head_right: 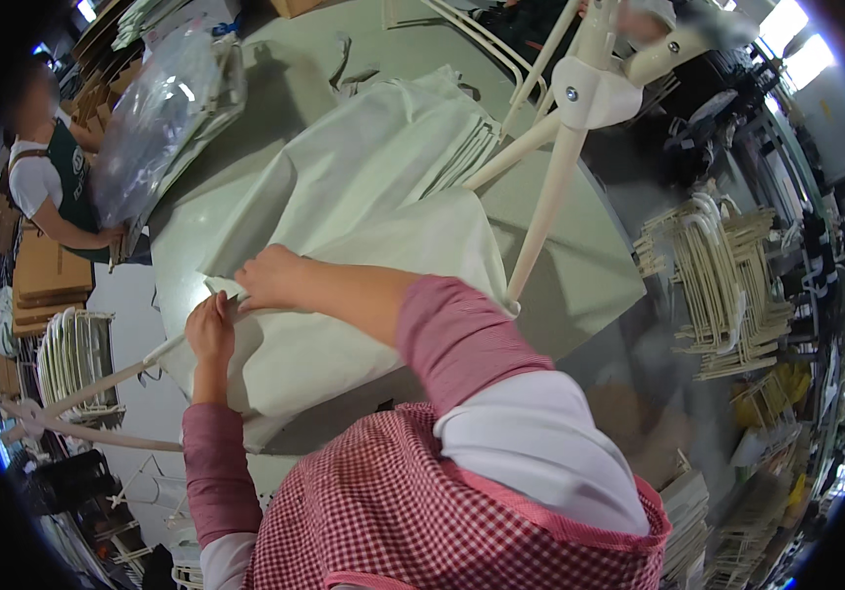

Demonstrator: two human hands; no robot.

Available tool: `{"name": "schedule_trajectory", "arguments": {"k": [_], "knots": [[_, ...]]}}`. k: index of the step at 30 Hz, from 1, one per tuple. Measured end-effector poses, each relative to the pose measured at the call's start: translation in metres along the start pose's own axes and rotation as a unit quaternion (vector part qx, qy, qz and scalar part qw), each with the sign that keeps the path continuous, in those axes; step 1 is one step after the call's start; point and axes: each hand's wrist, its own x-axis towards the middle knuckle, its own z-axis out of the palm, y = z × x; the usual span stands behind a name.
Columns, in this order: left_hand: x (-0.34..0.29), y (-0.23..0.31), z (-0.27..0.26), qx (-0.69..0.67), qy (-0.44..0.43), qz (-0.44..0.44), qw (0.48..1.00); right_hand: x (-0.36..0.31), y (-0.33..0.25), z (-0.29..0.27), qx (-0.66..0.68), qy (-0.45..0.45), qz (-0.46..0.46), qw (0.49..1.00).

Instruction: The person assembles a white metal frame by inserting rods into joints and securing them. They then place a light-colored fabric sheet over the frame, tucking and smoothing it into place. The process is repeated for multiple units on a large work table.

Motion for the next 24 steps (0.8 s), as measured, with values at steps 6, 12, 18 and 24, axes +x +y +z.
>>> {"name": "schedule_trajectory", "arguments": {"k": [6, 12, 18, 24], "knots": [[-0.005, -0.035, -0.003, 0.025, -0.038, 0.019, 0.999, -0.094, 0.036, -0.009, -0.132, 0.138, 0.084, 0.978], [0.024, 0.024, -0.014, -0.024, -0.079, 0.030, 0.996, -0.089, 0.049, -0.034, -0.024, -0.073, 0.168, 0.983], [0.043, 0.118, 0.014, -0.115, -0.078, 0.133, 0.981, -0.104, 0.058, -0.035, -0.007, 0.093, 0.128, 0.987], [0.054, 0.107, 0.016, -0.065, -0.148, 0.128, 0.979, -0.127, 0.083, -0.041, -0.027, -0.010, 0.159, 0.987]]}}
